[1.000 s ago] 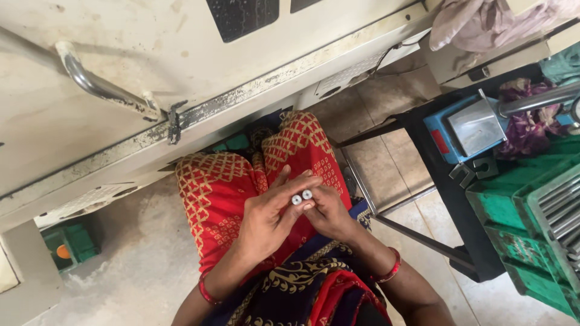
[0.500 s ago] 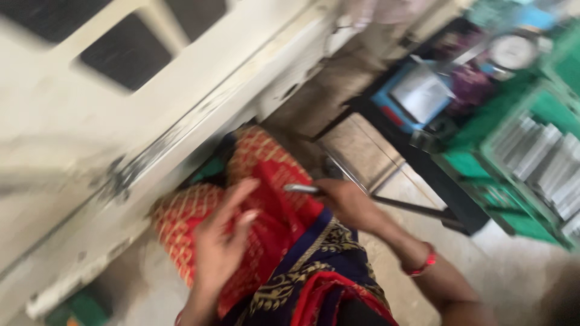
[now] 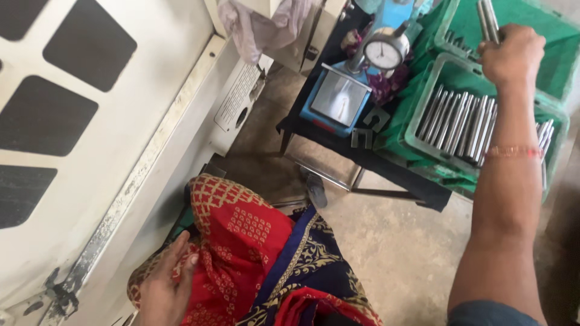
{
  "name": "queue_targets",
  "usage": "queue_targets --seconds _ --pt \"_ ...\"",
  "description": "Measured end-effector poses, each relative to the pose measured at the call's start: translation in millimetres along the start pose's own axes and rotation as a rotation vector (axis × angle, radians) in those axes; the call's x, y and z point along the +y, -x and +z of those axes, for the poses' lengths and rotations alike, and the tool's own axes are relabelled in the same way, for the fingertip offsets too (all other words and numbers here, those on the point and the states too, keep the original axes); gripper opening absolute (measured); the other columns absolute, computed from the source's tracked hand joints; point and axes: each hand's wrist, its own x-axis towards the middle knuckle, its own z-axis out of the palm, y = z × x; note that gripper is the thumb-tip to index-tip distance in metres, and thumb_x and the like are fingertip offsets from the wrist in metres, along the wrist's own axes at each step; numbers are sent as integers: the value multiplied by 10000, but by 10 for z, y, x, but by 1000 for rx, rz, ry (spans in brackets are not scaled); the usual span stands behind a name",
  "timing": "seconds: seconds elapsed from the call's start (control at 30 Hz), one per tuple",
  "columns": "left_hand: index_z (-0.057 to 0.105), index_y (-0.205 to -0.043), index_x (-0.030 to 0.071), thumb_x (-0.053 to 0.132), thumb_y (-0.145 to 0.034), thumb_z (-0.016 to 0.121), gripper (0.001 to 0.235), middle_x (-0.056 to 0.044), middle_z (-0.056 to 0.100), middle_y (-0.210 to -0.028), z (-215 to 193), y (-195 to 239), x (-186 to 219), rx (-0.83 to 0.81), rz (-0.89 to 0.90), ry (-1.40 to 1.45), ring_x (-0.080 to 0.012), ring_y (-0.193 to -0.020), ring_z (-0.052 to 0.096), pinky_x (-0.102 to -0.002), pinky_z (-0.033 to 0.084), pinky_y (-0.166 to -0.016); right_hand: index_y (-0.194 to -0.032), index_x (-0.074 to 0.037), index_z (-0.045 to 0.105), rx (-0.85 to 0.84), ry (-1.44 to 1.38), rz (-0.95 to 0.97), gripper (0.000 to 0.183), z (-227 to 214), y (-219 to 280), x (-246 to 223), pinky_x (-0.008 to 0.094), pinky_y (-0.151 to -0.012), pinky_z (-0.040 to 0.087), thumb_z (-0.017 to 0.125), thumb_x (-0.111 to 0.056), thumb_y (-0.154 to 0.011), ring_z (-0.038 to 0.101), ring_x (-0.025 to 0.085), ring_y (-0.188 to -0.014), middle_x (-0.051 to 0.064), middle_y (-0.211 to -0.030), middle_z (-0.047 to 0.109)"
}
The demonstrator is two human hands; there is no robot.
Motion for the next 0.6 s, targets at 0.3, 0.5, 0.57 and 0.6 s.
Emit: queue_targets --seconds 0.3,0.5,0.57,0.6 --pt "507 -1473 153 439 -927 571 619 -156 566 -1461 356 -111 -449 -79 127 -151 -311 -1338 552 -439 464 -1085 -1046 43 761 -506 103 256 411 940 -1001 326 487 -810 554 792 -321 -858 719 407 -883 293 -978 732" --pt "495 -1484 187 431 -924 592 619 -104 553 -1484 590 -218 -485 -157 -3 -172 -301 -1350 556 -428 462 -1111 -1071 99 736 -700 11 400 546 1083 -995 375 549 -792 545 705 -434 -956 715 453 -898 325 -1010 731" --pt "488 -1485 195 429 -928 590 613 -102 536 -1500 648 -332 -370 -177 16 -177 -309 -1364 534 -430 454 -1113 -1072 110 724 -707 -16 368 556 1138 -1036 419 555 -776 540 673 -437 -985 714 462 -887 331 -1011 729" --pt "487 -1481 197 433 -932 589 606 -98 533 -1507 676 -363 -317 -196 12 -185 -311 -1373 525 -428 449 -1119 -1067 96 732 -684 -18 346 527 1191 -1026 452 547 -783 543 674 -419 -970 713 448 -893 321 -1017 729"
